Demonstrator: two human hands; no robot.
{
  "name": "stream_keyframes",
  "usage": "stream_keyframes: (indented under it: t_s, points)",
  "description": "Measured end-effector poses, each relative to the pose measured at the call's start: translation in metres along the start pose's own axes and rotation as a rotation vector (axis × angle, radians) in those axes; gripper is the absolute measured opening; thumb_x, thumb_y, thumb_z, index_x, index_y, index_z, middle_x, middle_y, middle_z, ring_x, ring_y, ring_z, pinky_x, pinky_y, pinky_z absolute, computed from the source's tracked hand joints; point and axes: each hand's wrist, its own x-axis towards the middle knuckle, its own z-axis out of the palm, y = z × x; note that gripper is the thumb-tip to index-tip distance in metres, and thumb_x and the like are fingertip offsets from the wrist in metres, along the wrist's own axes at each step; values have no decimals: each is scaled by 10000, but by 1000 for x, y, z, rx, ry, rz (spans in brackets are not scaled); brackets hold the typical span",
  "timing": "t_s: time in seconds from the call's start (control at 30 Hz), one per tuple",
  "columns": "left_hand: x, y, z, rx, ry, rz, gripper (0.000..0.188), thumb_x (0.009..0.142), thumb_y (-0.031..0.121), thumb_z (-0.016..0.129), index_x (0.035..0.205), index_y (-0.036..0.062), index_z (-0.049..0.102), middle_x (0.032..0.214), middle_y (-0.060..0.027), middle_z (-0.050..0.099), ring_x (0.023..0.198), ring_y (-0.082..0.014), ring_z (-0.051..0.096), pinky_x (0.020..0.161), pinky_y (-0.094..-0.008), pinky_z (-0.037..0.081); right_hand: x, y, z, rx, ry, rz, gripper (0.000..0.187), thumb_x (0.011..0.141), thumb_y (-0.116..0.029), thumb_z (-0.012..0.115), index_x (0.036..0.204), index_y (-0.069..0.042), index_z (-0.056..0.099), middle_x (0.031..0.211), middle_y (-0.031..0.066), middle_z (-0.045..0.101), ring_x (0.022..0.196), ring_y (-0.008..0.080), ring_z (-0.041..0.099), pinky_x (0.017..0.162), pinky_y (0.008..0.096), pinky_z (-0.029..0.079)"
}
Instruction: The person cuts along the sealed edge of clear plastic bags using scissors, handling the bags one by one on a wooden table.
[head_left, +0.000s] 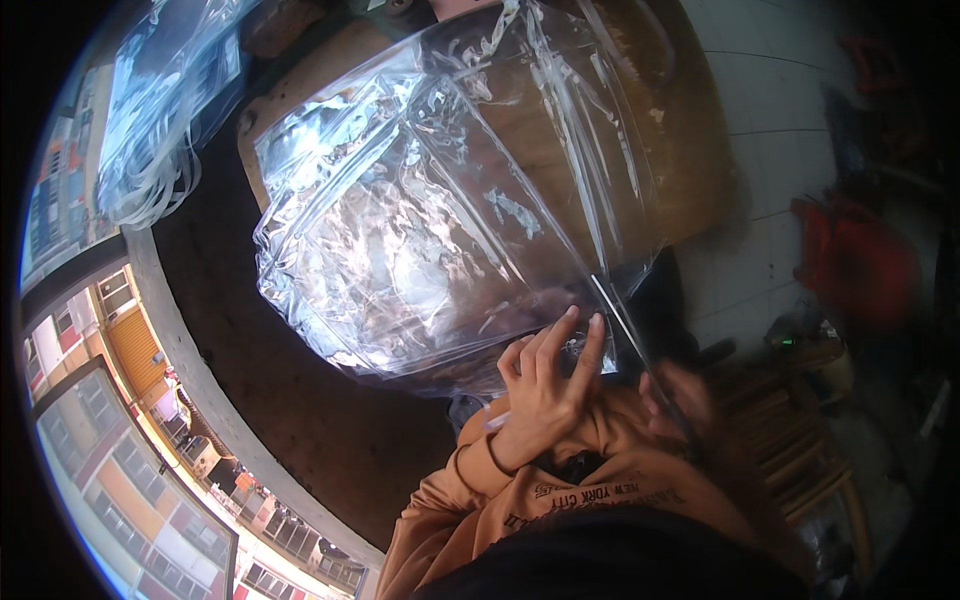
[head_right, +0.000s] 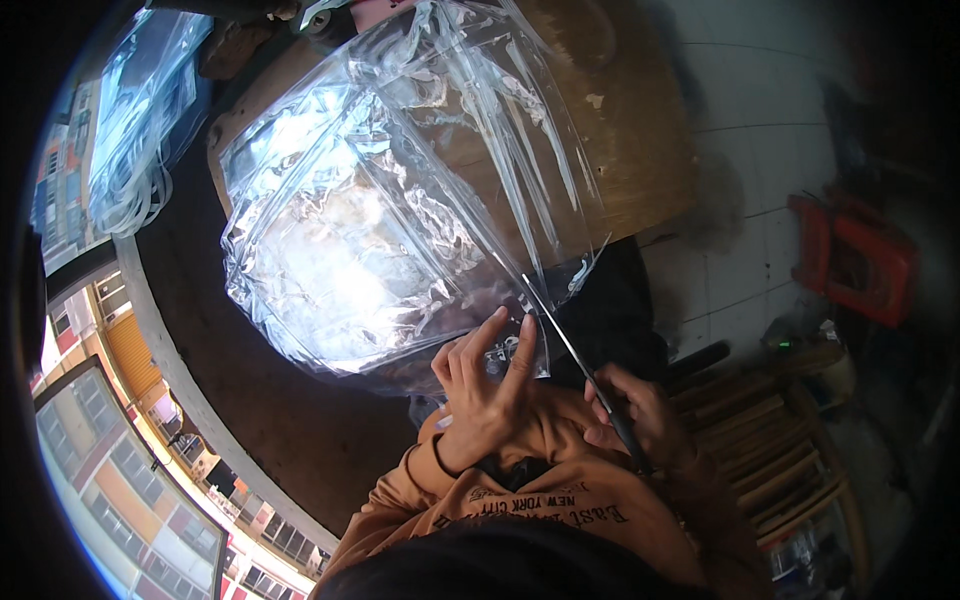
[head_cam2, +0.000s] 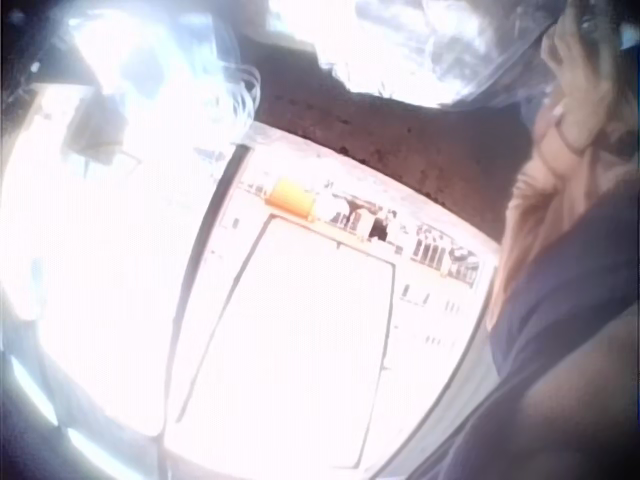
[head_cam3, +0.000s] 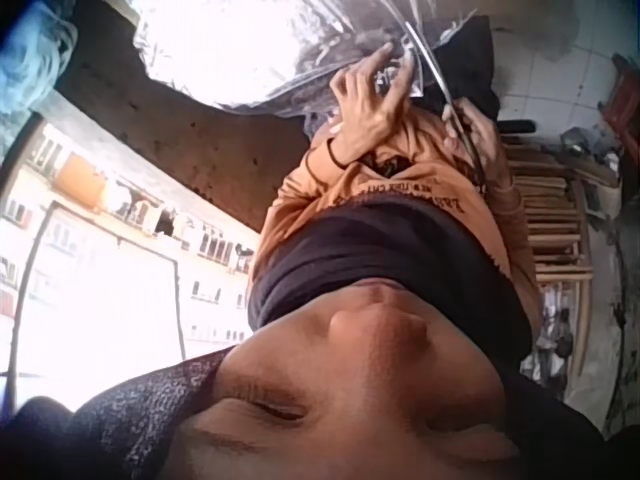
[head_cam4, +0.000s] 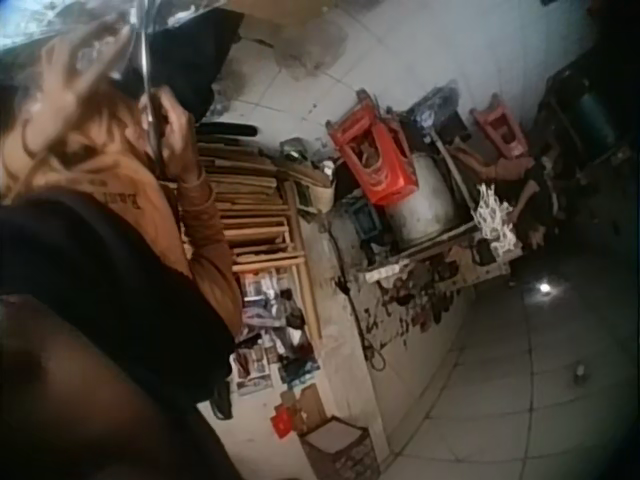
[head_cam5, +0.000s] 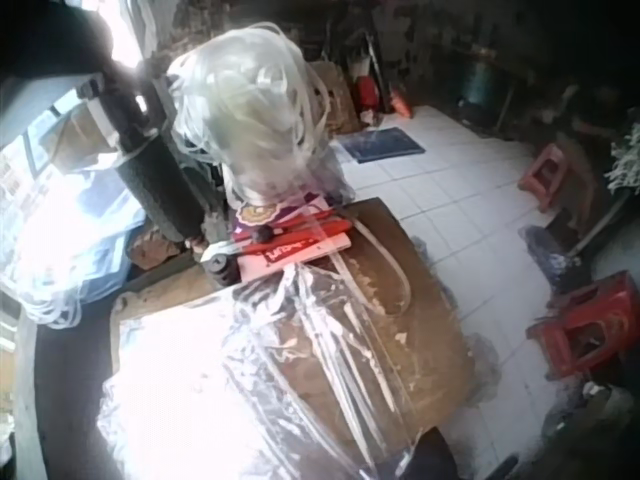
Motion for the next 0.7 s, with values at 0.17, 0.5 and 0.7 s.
stream_keyframes:
  t_s: [0.17,0.5,0.7]
  points:
    - [1,2,1,59,54,-5,474,681,100,651,1154,126,636,1225,-123,532,990,-212,552,904,-386,346,-4,2,-2,124,10,126,440,709,-278,803,961,-54,520,723,-23,471,659,36,430,589,189,340]
    - [2,8,-10,-5,-20,5,416,739,144,633,1154,147,620,1228,-100,564,1086,-207,554,1005,-434,269,16,-16,18,-91,-36,-270,527,702,-378,804,986,-38,519,715,-24,461,663,38,416,588,196,350]
    - [5,5,-14,-2,-14,7,402,802,201,538,1182,91,611,1248,-95,558,1126,-184,536,1017,-453,237,23,-16,22,-123,-46,-289,560,693,-397,807,1003,-28,522,718,-22,463,661,42,406,586,193,350]
